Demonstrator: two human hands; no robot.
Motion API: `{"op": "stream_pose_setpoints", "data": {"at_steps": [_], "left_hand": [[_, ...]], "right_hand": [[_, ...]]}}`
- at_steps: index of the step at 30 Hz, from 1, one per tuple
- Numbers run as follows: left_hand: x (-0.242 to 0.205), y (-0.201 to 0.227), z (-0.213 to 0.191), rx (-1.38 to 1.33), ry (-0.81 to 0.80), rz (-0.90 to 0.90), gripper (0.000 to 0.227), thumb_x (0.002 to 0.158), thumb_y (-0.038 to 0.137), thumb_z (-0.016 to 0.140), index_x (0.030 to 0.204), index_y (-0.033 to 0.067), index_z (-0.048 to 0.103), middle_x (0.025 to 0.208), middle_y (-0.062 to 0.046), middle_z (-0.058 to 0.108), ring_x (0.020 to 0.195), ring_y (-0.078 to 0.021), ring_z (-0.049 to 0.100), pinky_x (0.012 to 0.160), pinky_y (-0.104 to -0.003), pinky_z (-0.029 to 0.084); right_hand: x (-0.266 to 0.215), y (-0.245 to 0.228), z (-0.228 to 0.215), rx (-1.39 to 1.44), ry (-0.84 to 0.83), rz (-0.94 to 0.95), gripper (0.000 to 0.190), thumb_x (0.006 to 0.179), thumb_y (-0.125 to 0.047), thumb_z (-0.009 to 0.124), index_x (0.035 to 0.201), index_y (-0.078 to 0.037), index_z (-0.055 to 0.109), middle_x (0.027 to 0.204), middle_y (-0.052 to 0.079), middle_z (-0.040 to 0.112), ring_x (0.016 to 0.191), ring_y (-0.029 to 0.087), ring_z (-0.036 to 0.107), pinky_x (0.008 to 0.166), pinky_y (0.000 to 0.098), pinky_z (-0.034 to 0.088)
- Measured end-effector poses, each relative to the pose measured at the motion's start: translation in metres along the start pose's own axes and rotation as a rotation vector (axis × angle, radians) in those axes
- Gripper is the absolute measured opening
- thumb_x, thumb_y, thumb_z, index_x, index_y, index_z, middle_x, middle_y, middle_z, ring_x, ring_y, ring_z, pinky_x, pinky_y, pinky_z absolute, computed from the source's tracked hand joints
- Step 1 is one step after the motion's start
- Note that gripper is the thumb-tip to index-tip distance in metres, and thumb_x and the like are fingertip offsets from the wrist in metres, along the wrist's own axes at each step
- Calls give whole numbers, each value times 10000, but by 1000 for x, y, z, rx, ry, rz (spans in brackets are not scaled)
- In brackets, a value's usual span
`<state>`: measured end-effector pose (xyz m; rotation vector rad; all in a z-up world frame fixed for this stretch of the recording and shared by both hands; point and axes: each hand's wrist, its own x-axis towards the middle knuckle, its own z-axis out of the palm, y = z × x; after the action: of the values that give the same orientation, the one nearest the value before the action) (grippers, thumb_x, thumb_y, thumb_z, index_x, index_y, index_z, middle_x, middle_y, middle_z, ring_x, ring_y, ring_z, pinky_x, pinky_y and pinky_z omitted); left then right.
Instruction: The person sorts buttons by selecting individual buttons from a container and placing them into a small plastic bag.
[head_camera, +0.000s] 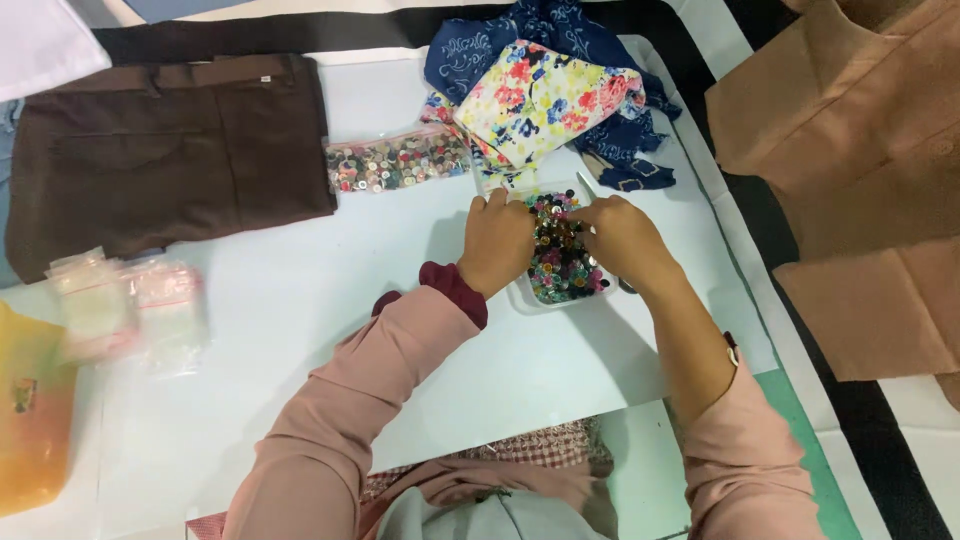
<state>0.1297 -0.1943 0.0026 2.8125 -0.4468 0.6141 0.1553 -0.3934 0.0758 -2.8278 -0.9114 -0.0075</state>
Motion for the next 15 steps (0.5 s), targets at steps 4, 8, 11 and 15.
{"op": "stream_pose_setpoints", "data": {"at_steps": [4,8,11,15], "left_hand": [[5,4,-4,-52,-51,-14,85,791,85,751,714,54,735,646,-104,583,799,-264,536,734,-389,306],[3,3,-5,-91,-81,-28,106,783,122,777,706,55,751,630,-95,581,803,-271,541,736,-387,296],[3,1,-10,-187,-84,-38,64,789,125,772,800,61,771,672,-95,605,803,-271,533,727,-391,295],[-1,5,-30,-300,-73,-68,141,819,119,731,940,92,798,756,-85,664,835,-261,531,752,-394,306]], "right_hand": [[6,2,19,-30,53,-43,316,831,-128,765,1146,-126,773,975,118,739,946,296,699,775,383,605],[5,1,29,52,70,-31,306,846,-88,749,1147,-129,780,953,97,742,952,275,699,798,342,599],[2,-5,23,112,81,-22,285,835,-60,745,1113,-116,781,911,103,739,897,283,696,763,361,597],[-2,-2,15,283,65,15,233,838,-3,718,1053,-75,775,864,137,745,820,323,704,723,407,590]]}}
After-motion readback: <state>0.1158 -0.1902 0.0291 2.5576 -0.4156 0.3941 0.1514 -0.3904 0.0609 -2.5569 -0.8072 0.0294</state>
